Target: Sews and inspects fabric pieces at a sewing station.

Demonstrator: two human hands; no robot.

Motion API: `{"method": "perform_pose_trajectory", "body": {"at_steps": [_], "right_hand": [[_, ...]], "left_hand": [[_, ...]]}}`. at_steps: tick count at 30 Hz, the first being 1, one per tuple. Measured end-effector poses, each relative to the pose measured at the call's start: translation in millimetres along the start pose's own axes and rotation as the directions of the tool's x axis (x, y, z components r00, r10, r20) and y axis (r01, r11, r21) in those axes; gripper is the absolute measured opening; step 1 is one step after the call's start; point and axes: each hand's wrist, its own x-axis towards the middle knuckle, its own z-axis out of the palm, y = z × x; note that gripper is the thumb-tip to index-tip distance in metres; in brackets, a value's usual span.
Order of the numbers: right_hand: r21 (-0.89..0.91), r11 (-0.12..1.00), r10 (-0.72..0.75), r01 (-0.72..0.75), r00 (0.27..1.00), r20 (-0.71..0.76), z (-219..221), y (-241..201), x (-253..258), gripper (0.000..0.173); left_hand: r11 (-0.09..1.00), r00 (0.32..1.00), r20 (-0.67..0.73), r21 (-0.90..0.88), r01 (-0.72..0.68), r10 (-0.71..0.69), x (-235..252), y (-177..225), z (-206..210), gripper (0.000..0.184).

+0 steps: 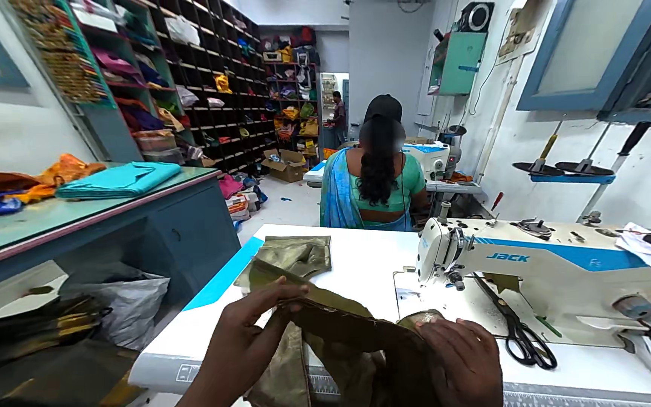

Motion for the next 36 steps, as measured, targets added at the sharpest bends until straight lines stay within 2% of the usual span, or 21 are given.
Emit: {"method": "perform_pose_trajectory", "body": {"at_steps": [2, 3, 5, 7, 9, 10, 11, 12, 14, 17, 18, 19, 21, 23, 25, 27, 29, 31, 32, 34, 36], "right_hand": [[0.082, 0.992, 0.088, -0.098, 0.989, 0.117, -11, -16, 4, 0.023], [0.197, 0.962, 0.151, -0.19, 0.969, 0.195, -21, -25, 7, 0.025], [0.492, 0.769, 0.216, -0.409, 0.89, 0.402, -42, -37, 14, 0.029], [0.605, 0.571, 0.224, -0.556, 0.814, 0.536, -56, -37, 15, 0.031], [0.551, 0.493, 0.339, -0.673, 0.732, 0.591, -61, -34, 10, 0.025], [0.498, 0.438, 0.425, -0.748, 0.66, 0.619, -61, -32, 6, 0.02], [0.441, 0.358, 0.508, -0.823, 0.568, 0.648, -59, -29, 1, 0.018], [0.386, 0.272, 0.576, -0.881, 0.471, 0.668, -55, -24, -6, 0.017], [0.279, 0.157, 0.658, -0.947, 0.311, 0.686, -49, -10, -24, 0.018], [0.108, 0.071, 0.716, -0.992, 0.126, 0.687, -42, 11, -52, 0.019], [0.07, 0.047, 0.727, -0.996, 0.082, 0.682, -42, 16, -58, 0.019], [0.043, 0.027, 0.738, -0.999, 0.049, 0.673, -42, 20, -64, 0.019], [0.031, -0.002, 0.758, -1.0, 0.019, 0.651, -45, 27, -73, 0.018], [0.041, -0.023, 0.77, -0.999, 0.009, 0.637, -47, 30, -79, 0.017], [0.05, -0.044, 0.776, -0.998, -0.003, 0.631, -47, 33, -84, 0.016], [0.054, -0.066, 0.778, -0.996, -0.017, 0.628, -46, 35, -86, 0.015], [0.058, -0.065, 0.777, -0.996, -0.015, 0.63, -45, 37, -88, 0.015], [0.066, -0.05, 0.776, -0.997, 0.003, 0.631, -45, 39, -91, 0.015], [0.067, -0.048, 0.775, -0.997, 0.005, 0.633, -45, 40, -91, 0.015], [0.075, -0.052, 0.774, -0.996, 0.007, 0.633, -44, 42, -92, 0.013], [0.074, -0.051, 0.773, -0.996, 0.007, 0.635, -43, 43, -90, 0.013]], "left_hand": [[0.981, 0.985, -0.115, 0.156, -0.114, 0.132, 10, 27, 0, 0.021], [0.956, 0.961, -0.163, 0.231, -0.184, 0.224, 17, 40, -2, 0.019], [0.882, 0.892, -0.213, 0.355, -0.31, 0.399, 34, 57, -4, 0.013], [0.834, 0.875, -0.16, 0.417, -0.36, 0.458, 59, 59, 4, 0.013], [0.868, 0.934, -0.012, 0.374, -0.326, 0.356, 84, 46, 32, 0.017], [0.91, 0.962, 0.11, 0.313, -0.273, 0.251, 93, 34, 54, 0.017], [0.951, 0.958, 0.259, 0.245, -0.189, 0.124, 97, 22, 78, 0.018], [0.979, 0.913, 0.407, 0.184, -0.087, 0.004, 98, 11, 103, 0.019], [0.992, 0.79, 0.601, 0.108, 0.071, -0.122, 85, -15, 154, 0.019], [0.988, 0.679, 0.722, 0.044, 0.149, -0.134, 47, -59, 217, 0.017], [0.979, 0.611, 0.772, 0.073, 0.191, -0.177, 44, -61, 231, 0.019], [0.971, 0.577, 0.79, 0.096, 0.22, -0.209, 42, -62, 242, 0.021], [0.96, 0.588, 0.768, 0.123, 0.253, -0.254, 42, -56, 253, 0.028], [0.966, 0.613, 0.752, 0.131, 0.221, -0.242, 48, -48, 255, 0.031], [0.983, 0.575, 0.797, 0.14, 0.122, -0.185, 50, -39, 254, 0.017], [0.987, 0.527, 0.84, 0.158, -0.018, -0.125, 41, -37, 254, 0.016], [0.982, 0.456, 0.875, 0.188, -0.02, -0.159, 35, -37, 252, 0.032], [0.968, 0.344, 0.905, 0.245, 0.057, -0.249, 30, -35, 242, 0.057], [0.966, 0.322, 0.911, 0.25, 0.061, -0.256, 24, -38, 239, 0.067], [0.971, 0.35, 0.908, 0.236, 0.025, -0.23, 9, -47, 238, 0.078], [0.979, 0.394, 0.899, 0.201, 0.022, -0.193, 5, -53, 239, 0.076]]}}
